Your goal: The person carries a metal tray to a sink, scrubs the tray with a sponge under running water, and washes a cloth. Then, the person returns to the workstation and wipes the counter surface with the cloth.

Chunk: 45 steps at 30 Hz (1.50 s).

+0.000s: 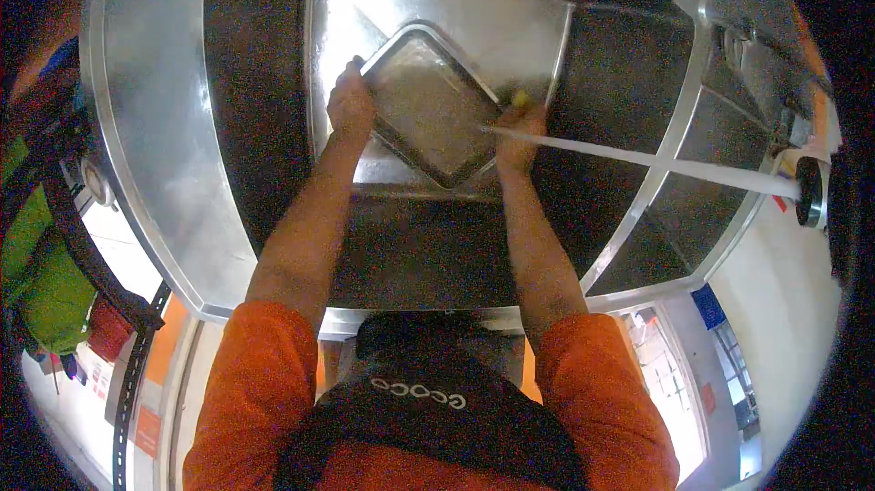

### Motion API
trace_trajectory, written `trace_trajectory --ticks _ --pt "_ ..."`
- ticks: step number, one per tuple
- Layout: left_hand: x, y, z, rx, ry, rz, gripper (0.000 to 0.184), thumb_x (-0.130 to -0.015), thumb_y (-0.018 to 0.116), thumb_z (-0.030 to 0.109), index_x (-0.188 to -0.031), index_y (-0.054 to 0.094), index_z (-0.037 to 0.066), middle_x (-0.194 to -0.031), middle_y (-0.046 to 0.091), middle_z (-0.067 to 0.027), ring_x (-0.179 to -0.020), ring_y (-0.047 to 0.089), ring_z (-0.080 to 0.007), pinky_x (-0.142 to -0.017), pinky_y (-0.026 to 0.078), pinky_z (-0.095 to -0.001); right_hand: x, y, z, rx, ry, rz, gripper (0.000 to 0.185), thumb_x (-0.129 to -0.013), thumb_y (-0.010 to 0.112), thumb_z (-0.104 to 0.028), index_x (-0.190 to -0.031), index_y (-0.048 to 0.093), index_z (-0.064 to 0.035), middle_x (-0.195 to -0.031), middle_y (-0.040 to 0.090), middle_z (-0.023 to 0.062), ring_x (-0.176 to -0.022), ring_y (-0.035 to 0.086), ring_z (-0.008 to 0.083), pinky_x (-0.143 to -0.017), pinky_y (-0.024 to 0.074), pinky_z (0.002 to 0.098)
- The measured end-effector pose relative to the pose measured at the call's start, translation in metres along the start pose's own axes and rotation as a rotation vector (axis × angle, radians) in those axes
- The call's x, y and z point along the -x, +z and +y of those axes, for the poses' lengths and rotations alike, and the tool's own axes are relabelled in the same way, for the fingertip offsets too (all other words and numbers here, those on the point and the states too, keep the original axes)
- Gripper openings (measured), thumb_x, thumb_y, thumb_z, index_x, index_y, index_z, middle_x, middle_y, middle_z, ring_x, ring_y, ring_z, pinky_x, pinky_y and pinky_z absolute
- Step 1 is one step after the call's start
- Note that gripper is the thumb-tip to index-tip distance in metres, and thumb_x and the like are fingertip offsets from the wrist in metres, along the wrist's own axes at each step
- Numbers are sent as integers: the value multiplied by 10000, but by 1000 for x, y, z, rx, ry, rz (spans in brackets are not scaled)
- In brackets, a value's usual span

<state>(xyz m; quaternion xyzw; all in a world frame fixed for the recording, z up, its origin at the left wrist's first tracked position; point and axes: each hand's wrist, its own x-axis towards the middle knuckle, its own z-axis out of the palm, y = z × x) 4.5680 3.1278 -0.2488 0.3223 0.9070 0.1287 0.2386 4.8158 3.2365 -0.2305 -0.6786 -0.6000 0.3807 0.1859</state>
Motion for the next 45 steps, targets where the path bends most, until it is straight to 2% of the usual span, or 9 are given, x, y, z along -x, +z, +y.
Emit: trace_trajectory --ticks 6,9,12,17,20,29,31,38,45 --pt "-4 -1 -4 -14 -23 -106 327 -915 523 155 -1238 478 141 -1083 640 -196 -985 638 -385 -813 512 -499 -23 76 -36 173 -443 23 91 -888 512 -51 -957 546 -3 -903 574 187 -826 594 365 -701 471 479" --pt "-11 -9 3 -16 -175 -203 336 -921 510 155 -1254 467 144 -1095 637 -205 -991 635 -396 -814 509 -506 -30 68 -43 433 -284 -130 123 -893 497 -40 -993 559 -4 -931 592 191 -862 594 373 -769 472 465" --pt "-6 -2 -7 63 -52 -111 327 -927 502 148 -1253 468 146 -1070 640 -206 -963 636 -408 -804 505 -520 -6 20 27 -17 -406 55 151 -908 524 -70 -1037 576 -11 -984 624 146 -866 598 271 -787 477 428" --pt "-6 5 -12 49 8 -63 312 -929 519 164 -1237 473 149 -1061 637 -200 -948 637 -412 -786 508 -521 11 12 -7 -727 190 72 172 -919 531 -136 -1030 576 -12 -1011 612 132 -890 588 249 -792 478 415" --pt "-5 -6 -5 22 15 -59 303 -927 534 171 -1224 476 150 -1063 634 -204 -946 638 -414 -770 511 -520 -6 64 -12 393 -284 72 189 -908 510 -135 -1040 551 -6 -1020 579 172 -926 586 326 -799 471 427" --pt "-7 -13 -1 36 -70 -110 358 -906 588 205 -1237 470 140 -1050 632 -226 -951 638 -418 -778 509 -521 2 15 38 343 -432 246 201 -881 516 -85 -1060 542 2 -983 573 188 -905 573 364 -795 463 444" --pt "-3 -10 -1 -4 -62 -123 373 -901 596 209 -1244 466 139 -1041 634 -230 -952 639 -416 -781 508 -522 -2 35 47 -524 28 150 208 -882 511 -84 -1068 547 1 -980 576 196 -909 572 368 -801 463 451" --pt "-10 -10 4 -26 -109 -209 430 -894 594 207 -1292 446 135 -1018 650 -230 -946 642 -416 -800 502 -525 -18 100 -6 384 -333 10 212 -897 534 -157 -1057 565 -22 -971 589 188 -895 590 318 -790 486 409" --pt "-9 -4 -6 39 -68 -165 458 -865 580 130 -1299 437 96 -1010 655 -239 -949 650 -393 -806 506 -499 17 14 81 -548 169 188 234 -967 513 -244 -1049 586 -37 -979 556 48 -880 544 164 -801 476 330"
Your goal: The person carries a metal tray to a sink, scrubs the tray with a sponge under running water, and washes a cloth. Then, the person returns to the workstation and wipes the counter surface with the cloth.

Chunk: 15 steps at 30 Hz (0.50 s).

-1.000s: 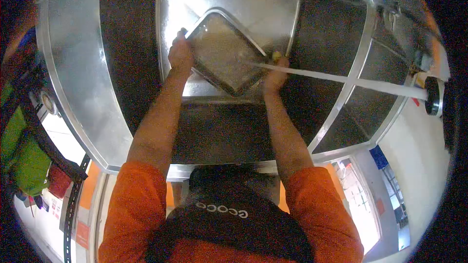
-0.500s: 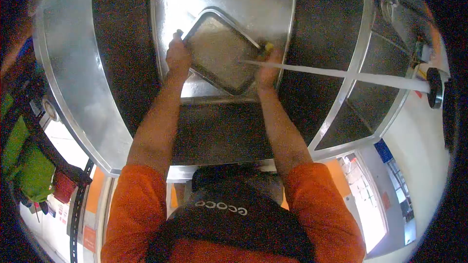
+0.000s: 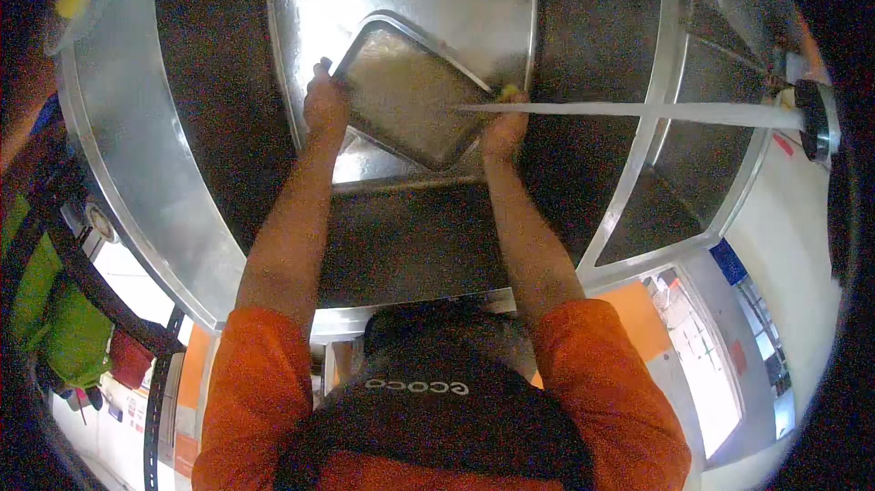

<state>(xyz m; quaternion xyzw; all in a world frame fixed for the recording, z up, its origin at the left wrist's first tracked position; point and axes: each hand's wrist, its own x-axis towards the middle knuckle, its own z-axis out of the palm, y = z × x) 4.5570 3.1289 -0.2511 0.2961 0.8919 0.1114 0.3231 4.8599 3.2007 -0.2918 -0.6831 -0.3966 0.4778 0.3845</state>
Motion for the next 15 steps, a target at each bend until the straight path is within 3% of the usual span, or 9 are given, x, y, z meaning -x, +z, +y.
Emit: trace_trajectory --ticks 1,3,6,8,9,10,11,13,15 --pt "-2 3 0 8 2 7 457 -863 576 121 -1297 436 87 -1003 657 -235 -945 650 -393 -806 506 -496 -10 -1 8 -22 30 53 234 -968 506 -244 -1041 591 -38 -975 554 53 -870 546 170 -788 478 330" --pt "2 7 0 41 16 75 451 -858 578 107 -1284 438 67 -982 658 -230 -928 647 -407 -795 505 -492 -38 8 0 499 -702 140 224 -967 505 -249 -1004 588 -45 -938 543 46 -827 535 171 -734 472 315" --pt "11 25 -19 78 -92 115 445 -850 578 92 -1267 431 44 -956 656 -230 -904 641 -424 -781 501 -492 -47 2 -58 -454 95 -395 204 -967 493 -258 -933 557 -68 -871 530 30 -760 529 168 -661 473 323" --pt "12 58 -52 95 -76 214 446 -846 579 90 -1257 416 30 -938 655 -232 -887 637 -433 -772 498 -497 -42 19 -53 -145 89 -140 199 -970 478 -255 -899 539 -79 -824 526 21 -726 529 160 -648 470 328" --pt "13 90 -87 96 -4 297 449 -845 580 91 -1253 405 23 -928 655 -234 -878 636 -437 -768 497 -501 -6 20 -73 246 -352 -229 210 -982 441 -248 -879 525 -84 -768 515 17 -698 530 157 -637 471 320" --pt "11 110 -110 100 68 376 452 -844 581 93 -1248 393 16 -918 654 -235 -869 634 -441 -764 495 -505 -5 32 -76 72 11 29 207 -980 439 -247 -878 521 -86 -755 510 18 -681 526 157 -627 469 315" --pt "6 117 -116 172 -92 227 437 -854 553 69 -1237 357 -7 -923 646 -258 -871 628 -455 -770 492 -517 -6 40 -76 -102 376 280 204 -978 437 -246 -877 516 -88 -742 504 19 -664 522 157 -617 467 310" --pt "16 79 -68 155 -215 171 421 -857 533 47 -1228 345 -18 -934 638 -276 -877 621 -467 -773 491 -520 -11 37 -60 -235 540 276 193 -974 437 -247 -889 521 -95 -736 508 22 -641 519 161 -603 469 314" --pt "36 45 -38 123 -238 95 405 -859 516 30 -1222 346 -31 -944 632 -291 -882 617 -477 -779 489 -522 1 8 -22 -134 151 -198 182 -968 441 -251 -914 539 -107 -751 525 26 -628 522 168 -595 476 331"
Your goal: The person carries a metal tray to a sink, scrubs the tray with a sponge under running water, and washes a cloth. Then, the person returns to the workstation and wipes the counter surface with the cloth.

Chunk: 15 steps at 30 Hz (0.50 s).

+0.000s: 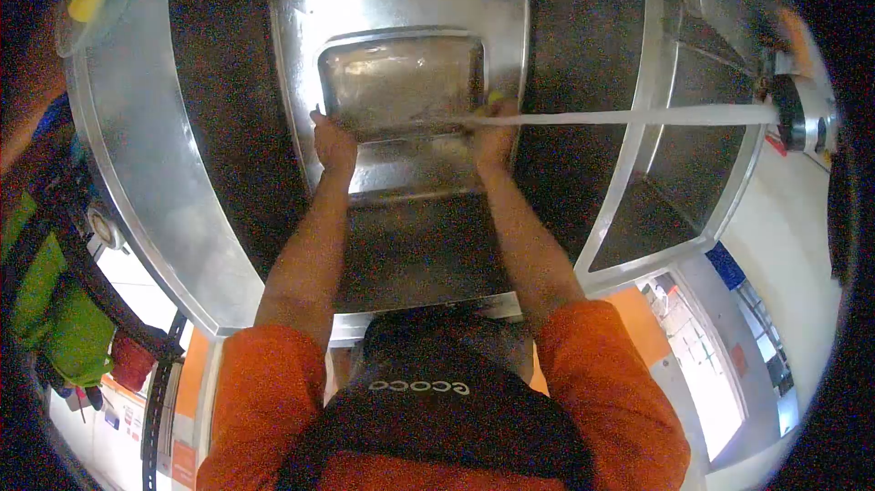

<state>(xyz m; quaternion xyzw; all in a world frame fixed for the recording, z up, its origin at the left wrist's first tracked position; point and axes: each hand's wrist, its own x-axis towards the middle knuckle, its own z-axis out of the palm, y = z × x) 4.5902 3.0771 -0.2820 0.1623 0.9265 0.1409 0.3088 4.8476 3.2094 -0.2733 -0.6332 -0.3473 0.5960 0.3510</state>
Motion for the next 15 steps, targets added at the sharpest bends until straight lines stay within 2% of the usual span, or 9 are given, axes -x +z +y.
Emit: trace_trajectory --ticks 2,4,6,8,10,11,15 --pt "9 -14 9 -37 82 -79 390 -861 502 18 -1218 360 -47 -953 628 -301 -888 614 -487 -786 488 -524 -28 33 -43 -123 40 35 190 -961 439 -245 -934 551 -94 -737 534 47 -598 522 194 -575 474 359" --pt "0 -17 7 -55 143 -72 407 -865 506 26 -1238 371 -61 -985 614 -305 -918 605 -479 -805 487 -515 -47 57 -55 166 -33 -12 207 -956 438 -244 -954 559 -76 -748 543 69 -610 528 214 -584 475 379" --pt "-7 -24 12 19 257 -8 437 -864 522 35 -1262 378 -72 -1035 588 -308 -964 587 -471 -830 484 -503 -56 68 -52 872 -235 -135 234 -954 437 -250 -972 563 -54 -785 551 93 -664 541 227 -623 479 392" --pt "-17 -25 25 194 430 117 479 -858 548 46 -1290 380 -78 -1103 551 -308 -1027 560 -462 -862 479 -488 -57 84 -40 1096 -621 -70 232 -935 467 -233 -998 562 -31 -878 568 120 -770 552 242 -695 483 380" --pt "-32 -7 11 143 462 129 536 -839 582 40 -1312 358 -78 -1154 506 -309 -1070 528 -464 -880 474 -476 -36 99 -46 1224 -718 -83 217 -895 527 -160 -1053 571 -19 -1049 574 148 -961 537 296 -852 461 415" --pt "-41 5 3 118 478 136 566 -830 600 37 -1323 347 -78 -1179 483 -309 -1091 513 -465 -889 471 -470 -37 115 -36 1195 -747 -112 214 -893 529 -151 -1054 574 -19 -1044 575 147 -962 537 299 -856 455 427" --pt "-43 9 -3 177 457 53 514 -863 527 106 -1311 357 -79 -1177 498 -310 -1088 522 -465 -897 464 -474 -28 170 59 1091 -835 -219 204 -884 537 -117 -1057 587 -20 -1025 578 145 -966 536 313 -874 432 476"
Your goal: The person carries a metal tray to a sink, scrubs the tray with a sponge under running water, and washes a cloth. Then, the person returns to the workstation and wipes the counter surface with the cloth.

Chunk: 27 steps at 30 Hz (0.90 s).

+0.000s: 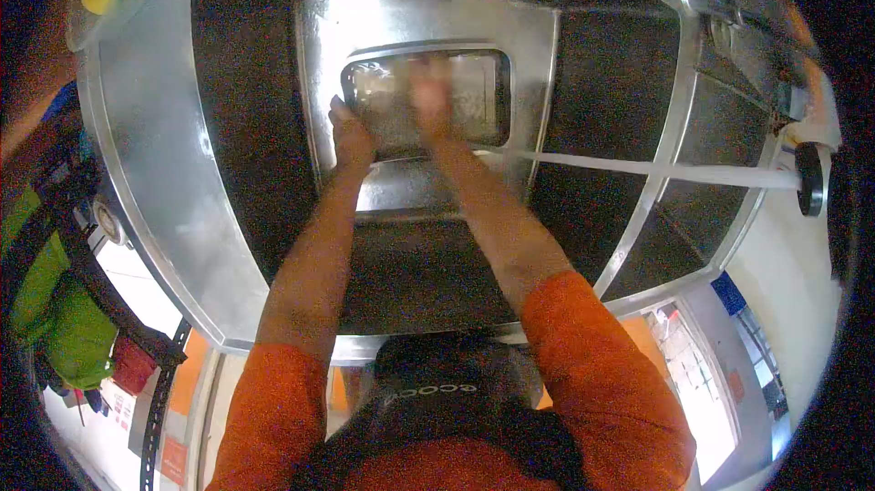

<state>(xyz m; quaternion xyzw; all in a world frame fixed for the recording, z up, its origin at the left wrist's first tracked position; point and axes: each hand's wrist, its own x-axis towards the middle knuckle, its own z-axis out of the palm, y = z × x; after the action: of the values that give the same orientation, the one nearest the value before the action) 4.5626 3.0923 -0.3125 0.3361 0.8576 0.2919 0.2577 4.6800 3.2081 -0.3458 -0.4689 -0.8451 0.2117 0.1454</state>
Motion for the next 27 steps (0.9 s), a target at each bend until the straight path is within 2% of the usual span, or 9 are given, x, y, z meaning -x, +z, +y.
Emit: trace_trajectory --ticks 3,6,8,10,12,16,22,25,27 --pt "-2 0 -3 92 -53 -58 489 -888 472 157 -1302 364 -80 -1175 508 -311 -1085 529 -465 -903 458 -478 13 -10 -1 -75 -119 -184 229 -874 545 -110 -1080 601 -27 -1042 586 148 -990 538 308 -895 426 472" --pt "-3 4 -10 148 -92 -98 480 -913 417 208 -1293 371 -80 -1173 519 -312 -1083 536 -465 -910 453 -481 11 -81 8 -503 443 -371 260 -863 552 -110 -1102 619 -33 -1070 591 165 -1022 536 321 -911 426 461" --pt "-3 5 -12 180 -116 -122 482 -930 381 242 -1287 376 -81 -1172 526 -313 -1081 540 -465 -914 449 -483 0 -102 8 -521 534 -247 260 -859 553 -112 -1093 633 -34 -1087 590 180 -1041 534 334 -915 429 461" --pt "-2 6 -13 209 -142 -145 491 -946 344 276 -1282 380 -81 -1171 534 -314 -1080 545 -465 -918 445 -486 -11 -102 10 -165 93 75 243 -858 550 -116 -1063 649 -31 -1104 587 195 -1057 532 345 -916 437 463" --pt "-3 5 -11 244 -167 -174 507 -963 308 310 -1276 385 -82 -1169 541 -314 -1078 549 -465 -922 441 -488 -10 -33 16 -150 105 178 233 -855 548 -113 -1046 657 -33 -1108 589 190 -1061 533 344 -918 443 458" --pt "-4 10 -13 324 -244 -234 557 -996 235 378 -1264 394 -83 -1167 555 -315 -1075 559 -465 -931 434 -493 -14 -35 -44 -18 -295 -13 253 -843 555 -120 -1063 651 -40 -1126 592 176 -1066 533 350 -940 443 456" --pt "-10 23 -23 620 -574 -225 525 -1018 205 348 -1235 439 -69 -1143 575 -312 -1084 565 -449 -924 446 -486 -33 -68 9 -284 178 -169 269 -833 564 -148 -1066 656 -49 -1089 607 171 -1053 534 361 -949 427 471" --pt "-9 -17 42 751 -739 -229 591 -1021 185 405 -1245 478 -56 -1164 577 -293 -1092 569 -421 -931 448 -468 -16 -12 14 -342 54 50 295 -888 538 -203 -1117 638 -45 -1109 607 170 -1033 548 367 -954 422 457" --pt "-8 -31 61 412 -602 -261 697 -1008 147 500 -1274 479 -52 -1183 579 -271 -1095 573 -387 -940 445 -450 -16 3 -6 -275 -155 70 322 -923 520 -242 -1150 624 -37 -1128 611 165 -1018 560 365 -957 421 452"
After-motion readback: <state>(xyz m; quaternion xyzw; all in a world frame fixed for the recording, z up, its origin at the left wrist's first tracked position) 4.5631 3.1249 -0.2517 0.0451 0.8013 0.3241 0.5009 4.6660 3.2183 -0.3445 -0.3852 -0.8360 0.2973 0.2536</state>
